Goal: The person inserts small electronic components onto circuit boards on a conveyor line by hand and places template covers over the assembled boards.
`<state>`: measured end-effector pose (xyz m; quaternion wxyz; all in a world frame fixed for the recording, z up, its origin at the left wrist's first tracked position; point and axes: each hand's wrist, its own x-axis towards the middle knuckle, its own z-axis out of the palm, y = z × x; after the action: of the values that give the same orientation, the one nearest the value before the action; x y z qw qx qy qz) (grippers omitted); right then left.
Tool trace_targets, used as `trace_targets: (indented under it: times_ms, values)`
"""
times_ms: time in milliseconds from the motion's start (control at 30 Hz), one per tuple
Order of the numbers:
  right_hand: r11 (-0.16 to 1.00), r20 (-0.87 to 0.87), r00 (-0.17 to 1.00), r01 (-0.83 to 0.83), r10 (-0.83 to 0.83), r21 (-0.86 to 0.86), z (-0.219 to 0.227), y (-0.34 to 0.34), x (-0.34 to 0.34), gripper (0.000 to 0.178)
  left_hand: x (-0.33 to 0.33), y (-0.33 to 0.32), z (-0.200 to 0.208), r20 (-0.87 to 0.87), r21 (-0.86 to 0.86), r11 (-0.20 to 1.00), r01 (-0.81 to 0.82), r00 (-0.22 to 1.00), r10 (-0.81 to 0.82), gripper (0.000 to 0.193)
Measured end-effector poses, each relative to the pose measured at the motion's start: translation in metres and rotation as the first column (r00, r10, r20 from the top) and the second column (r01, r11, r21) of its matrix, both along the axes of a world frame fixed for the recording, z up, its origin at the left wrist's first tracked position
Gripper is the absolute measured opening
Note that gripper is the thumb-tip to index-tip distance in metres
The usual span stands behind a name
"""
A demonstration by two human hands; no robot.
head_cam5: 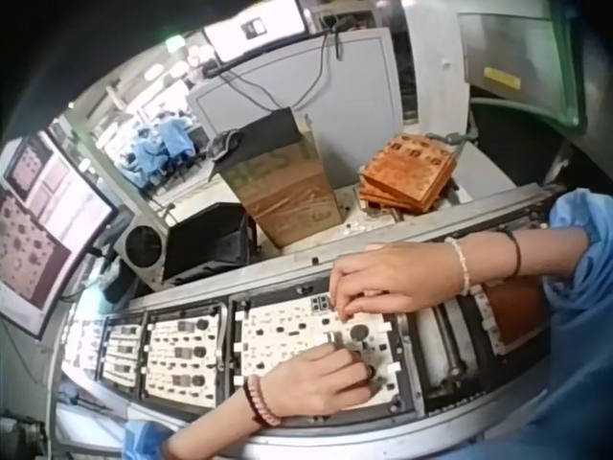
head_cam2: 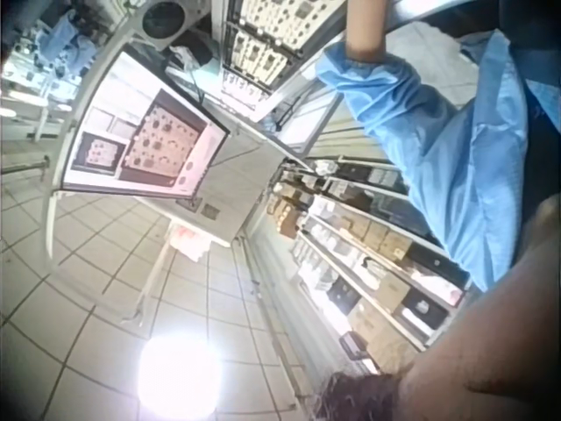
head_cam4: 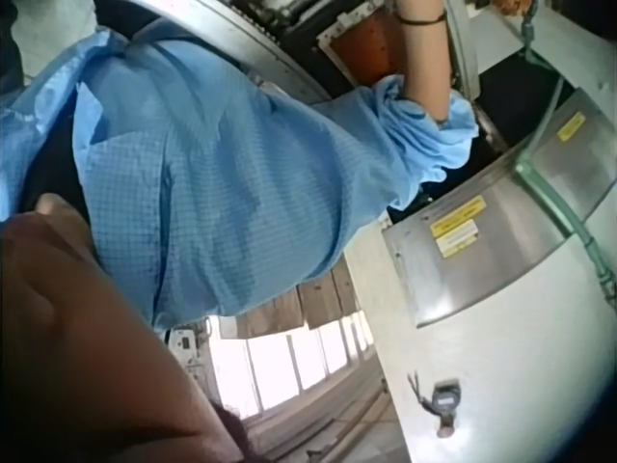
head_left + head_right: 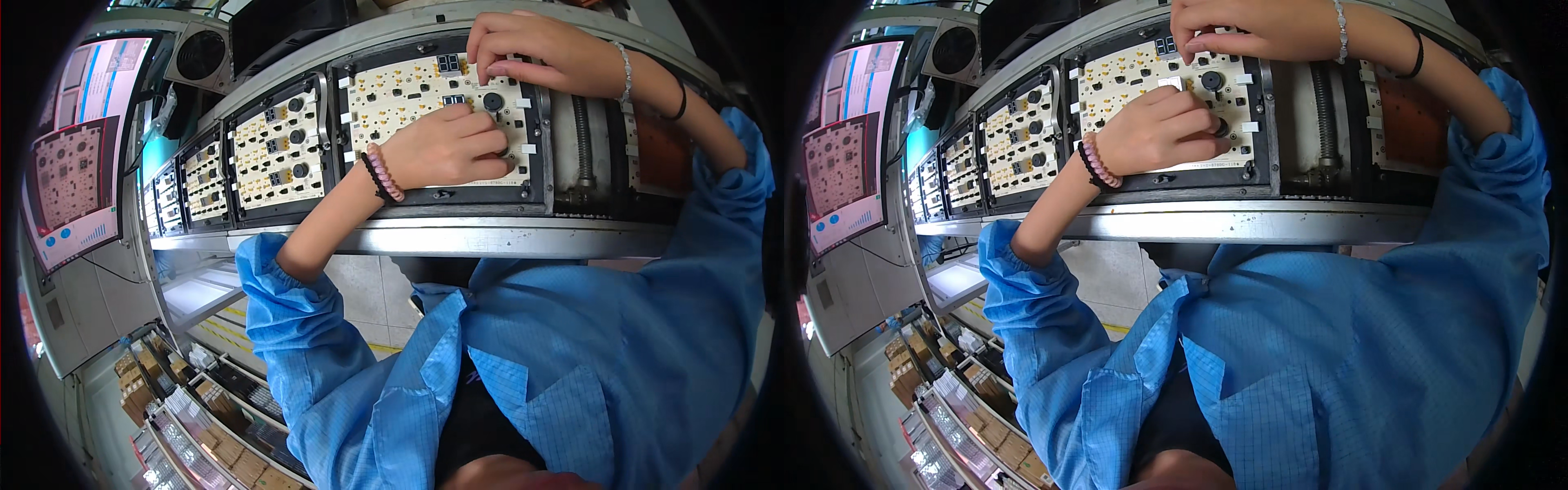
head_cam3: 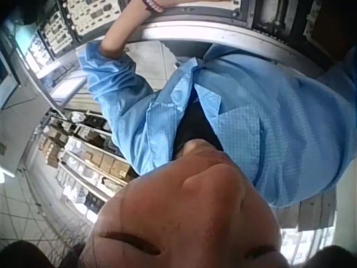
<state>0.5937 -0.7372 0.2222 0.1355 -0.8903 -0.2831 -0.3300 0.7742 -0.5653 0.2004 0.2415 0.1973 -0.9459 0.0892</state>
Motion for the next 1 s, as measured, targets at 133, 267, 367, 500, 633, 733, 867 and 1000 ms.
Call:
trace_targets:
  times_ms: [133,267,367,500,633,733,867,1000]
  values:
    - [0.975,-0.023,0.989,-0.141,0.147,0.175,-0.002,-0.003,0.011,0.017,-0.002,0.001,0.004,0.058,-0.037,0.999,-0.034,0.998,0.037,0.017]
    - [0.965,0.02,0.984,-0.179,0.178,0.193,0.006,0.0,-0.004,0.017,0.008,0.009,0.019,-0.125,0.085,0.986,-0.14,0.981,0.15,0.019]
    - [0.702,-0.674,0.563,0.706,-0.478,0.092,0.034,0.03,-0.042,0.021,0.047,0.018,0.025,-0.055,0.165,0.859,-0.484,0.866,0.498,0.047]
    - [0.656,-0.513,0.475,0.709,-0.715,-0.257,0.004,0.039,-0.064,0.037,0.097,0.026,-0.017,0.058,0.057,0.546,-0.836,0.549,0.834,0.078]
    - [0.657,-0.501,0.46,0.671,-0.733,-0.343,0.01,0.051,-0.059,0.048,0.103,0.037,-0.022,0.154,0.098,0.485,-0.869,0.495,0.855,0.08]
    - [0.637,-0.449,0.466,0.661,-0.762,-0.396,0.01,0.057,-0.061,0.055,0.108,0.041,-0.02,0.165,0.048,0.489,-0.871,0.489,0.856,0.071]
    - [0.613,-0.448,0.439,0.683,-0.779,-0.397,0.004,0.06,-0.057,0.057,0.111,0.041,-0.015,0.137,0.059,0.504,-0.862,0.507,0.851,0.066]
    - [0.605,-0.495,0.385,0.669,-0.779,-0.431,0.012,0.053,-0.054,0.057,0.106,0.036,-0.014,0.139,0.106,0.528,-0.843,0.538,0.831,0.066]
